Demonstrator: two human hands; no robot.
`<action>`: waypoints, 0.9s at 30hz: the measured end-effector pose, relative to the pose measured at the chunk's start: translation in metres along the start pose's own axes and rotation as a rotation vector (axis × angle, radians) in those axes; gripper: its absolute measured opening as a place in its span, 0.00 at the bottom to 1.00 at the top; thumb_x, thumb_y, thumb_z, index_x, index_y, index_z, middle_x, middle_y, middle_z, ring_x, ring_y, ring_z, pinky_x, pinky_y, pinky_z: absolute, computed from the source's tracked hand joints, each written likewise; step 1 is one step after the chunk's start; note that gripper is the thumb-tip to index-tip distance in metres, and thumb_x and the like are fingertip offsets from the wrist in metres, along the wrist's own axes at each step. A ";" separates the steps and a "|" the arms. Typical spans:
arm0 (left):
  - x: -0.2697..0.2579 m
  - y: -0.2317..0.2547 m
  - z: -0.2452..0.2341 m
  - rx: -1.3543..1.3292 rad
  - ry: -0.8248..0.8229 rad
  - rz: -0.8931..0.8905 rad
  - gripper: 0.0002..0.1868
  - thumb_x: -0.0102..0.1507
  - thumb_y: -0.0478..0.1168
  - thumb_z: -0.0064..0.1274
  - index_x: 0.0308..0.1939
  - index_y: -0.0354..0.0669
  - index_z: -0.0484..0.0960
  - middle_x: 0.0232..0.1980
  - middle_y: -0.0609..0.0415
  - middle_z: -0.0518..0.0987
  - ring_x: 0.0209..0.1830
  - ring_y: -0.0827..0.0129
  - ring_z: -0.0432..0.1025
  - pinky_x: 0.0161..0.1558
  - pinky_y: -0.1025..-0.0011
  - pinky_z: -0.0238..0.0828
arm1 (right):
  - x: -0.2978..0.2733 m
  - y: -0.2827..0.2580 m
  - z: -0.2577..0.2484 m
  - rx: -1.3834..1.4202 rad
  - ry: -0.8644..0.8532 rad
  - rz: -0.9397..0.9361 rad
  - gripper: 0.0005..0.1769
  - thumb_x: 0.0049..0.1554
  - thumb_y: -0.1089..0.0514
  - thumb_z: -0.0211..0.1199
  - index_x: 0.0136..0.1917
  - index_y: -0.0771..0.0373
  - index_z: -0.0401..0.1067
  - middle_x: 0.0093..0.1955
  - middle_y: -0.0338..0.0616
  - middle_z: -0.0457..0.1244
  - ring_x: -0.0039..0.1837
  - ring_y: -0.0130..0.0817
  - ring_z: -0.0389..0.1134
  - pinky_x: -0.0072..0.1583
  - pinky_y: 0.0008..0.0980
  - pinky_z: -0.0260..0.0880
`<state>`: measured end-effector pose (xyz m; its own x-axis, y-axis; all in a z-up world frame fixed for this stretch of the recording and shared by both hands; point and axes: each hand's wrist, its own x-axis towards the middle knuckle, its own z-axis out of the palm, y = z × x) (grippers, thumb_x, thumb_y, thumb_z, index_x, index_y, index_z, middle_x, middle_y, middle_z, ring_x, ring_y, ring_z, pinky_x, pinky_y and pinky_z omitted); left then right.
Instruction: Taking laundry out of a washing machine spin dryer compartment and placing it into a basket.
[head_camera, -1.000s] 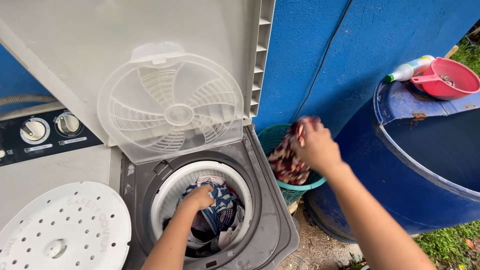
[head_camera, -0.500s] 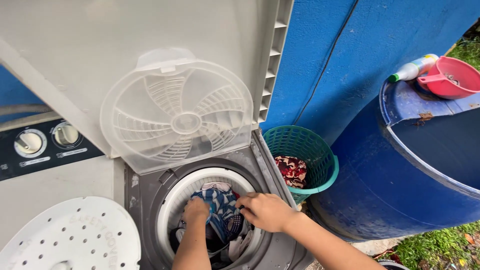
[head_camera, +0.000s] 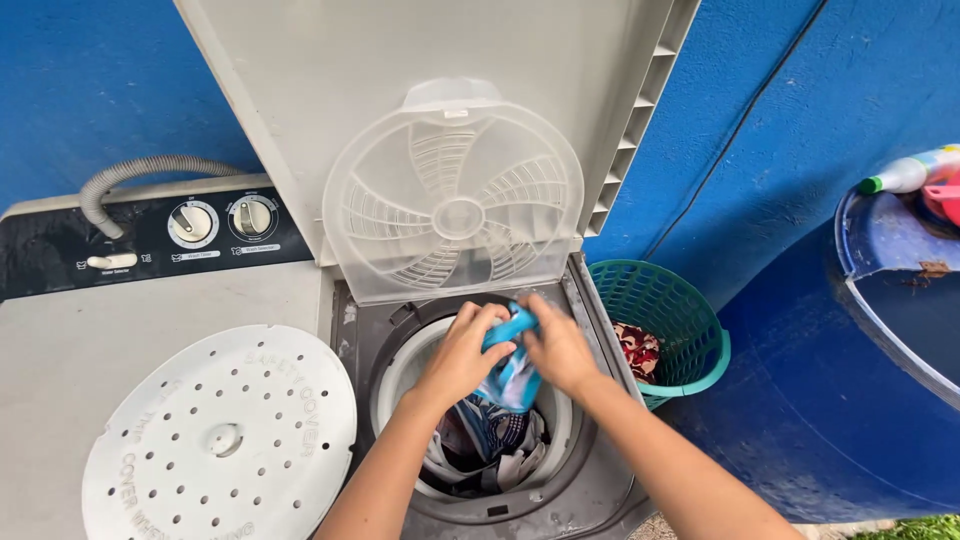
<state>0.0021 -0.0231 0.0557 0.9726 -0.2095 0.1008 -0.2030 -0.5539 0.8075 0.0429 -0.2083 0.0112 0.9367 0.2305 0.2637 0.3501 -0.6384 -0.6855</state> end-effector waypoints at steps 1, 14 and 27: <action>0.000 -0.007 -0.001 0.001 -0.002 0.001 0.21 0.61 0.42 0.59 0.56 0.50 0.73 0.54 0.47 0.72 0.54 0.52 0.73 0.53 0.58 0.70 | 0.002 -0.012 -0.019 0.000 0.002 0.002 0.26 0.53 0.65 0.61 0.65 0.56 0.68 0.62 0.54 0.67 0.63 0.57 0.69 0.61 0.47 0.69; 0.020 -0.147 0.062 0.301 -0.285 -0.491 0.25 0.67 0.45 0.52 0.69 0.61 0.71 0.70 0.46 0.66 0.71 0.51 0.65 0.70 0.60 0.61 | 0.022 0.098 -0.163 -0.517 0.282 0.235 0.32 0.56 0.56 0.66 0.72 0.60 0.63 0.68 0.65 0.56 0.57 0.62 0.67 0.58 0.50 0.71; 0.070 -0.169 0.138 0.904 -0.631 -0.337 0.25 0.59 0.36 0.62 0.62 0.45 0.80 0.81 0.59 0.49 0.83 0.63 0.42 0.77 0.63 0.49 | -0.041 -0.029 -0.071 -0.163 -0.308 -0.080 0.14 0.57 0.59 0.57 0.57 0.59 0.74 0.57 0.46 0.66 0.53 0.46 0.71 0.57 0.42 0.72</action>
<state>0.0894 -0.0556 -0.1543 0.8149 -0.1659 -0.5554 -0.1987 -0.9801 0.0012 -0.0064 -0.2510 0.0684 0.8743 0.4789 0.0785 0.4393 -0.7124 -0.5473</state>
